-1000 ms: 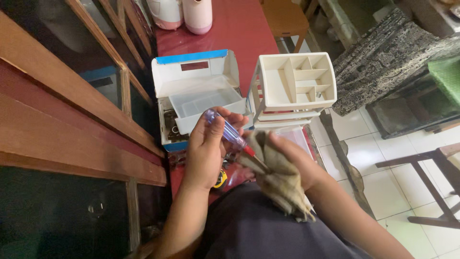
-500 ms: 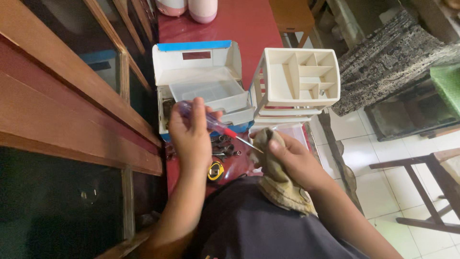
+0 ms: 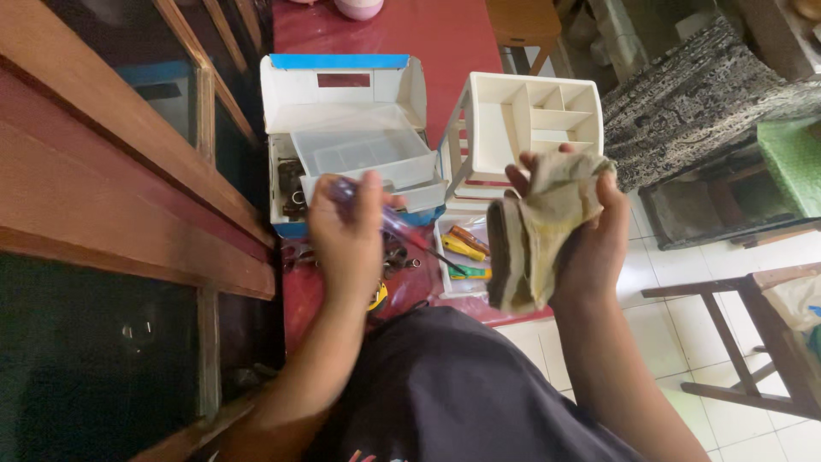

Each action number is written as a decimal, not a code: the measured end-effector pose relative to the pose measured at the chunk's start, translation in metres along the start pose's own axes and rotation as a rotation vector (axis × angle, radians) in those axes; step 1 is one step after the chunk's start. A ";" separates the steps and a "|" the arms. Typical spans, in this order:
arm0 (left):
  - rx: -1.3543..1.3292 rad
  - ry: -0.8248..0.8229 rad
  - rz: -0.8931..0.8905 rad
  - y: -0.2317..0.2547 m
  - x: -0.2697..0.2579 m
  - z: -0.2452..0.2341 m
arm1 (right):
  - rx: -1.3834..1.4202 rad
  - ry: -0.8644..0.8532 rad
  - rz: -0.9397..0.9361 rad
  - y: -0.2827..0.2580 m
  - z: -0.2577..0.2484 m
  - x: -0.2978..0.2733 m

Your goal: The person cleans various hand tools using a cloth and then places them into a small storage drawer or a blue toolbox.

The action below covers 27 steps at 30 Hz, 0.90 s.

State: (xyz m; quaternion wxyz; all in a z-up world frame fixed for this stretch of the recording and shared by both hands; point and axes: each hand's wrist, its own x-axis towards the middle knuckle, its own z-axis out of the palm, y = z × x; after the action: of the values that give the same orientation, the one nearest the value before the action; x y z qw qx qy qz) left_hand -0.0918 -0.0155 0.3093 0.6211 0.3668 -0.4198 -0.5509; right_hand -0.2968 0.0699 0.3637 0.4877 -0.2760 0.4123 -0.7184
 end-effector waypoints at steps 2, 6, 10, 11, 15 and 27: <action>0.035 -0.092 0.101 -0.010 -0.016 0.027 | 0.173 -0.189 -0.049 0.010 0.017 0.002; -0.091 -0.099 0.118 -0.017 -0.026 0.038 | -0.667 -0.369 -0.042 0.043 0.036 -0.024; -0.060 0.046 0.056 -0.006 -0.016 0.021 | -0.864 -0.549 0.006 0.041 0.031 -0.024; -0.089 0.062 0.031 -0.005 -0.017 0.021 | -0.905 -0.627 -0.099 0.040 0.025 -0.025; 0.012 0.225 0.006 0.007 0.014 -0.008 | -0.942 -0.620 0.046 0.044 -0.005 -0.033; 0.258 -0.151 -0.032 -0.049 -0.023 0.017 | -0.805 -0.570 -0.227 0.052 -0.006 -0.029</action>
State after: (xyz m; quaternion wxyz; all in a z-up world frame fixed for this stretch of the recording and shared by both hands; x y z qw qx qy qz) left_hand -0.1265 0.0016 0.2680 0.5265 0.4080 -0.5266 -0.5282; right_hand -0.2659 0.0890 0.3161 0.3546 -0.6703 0.4746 -0.4469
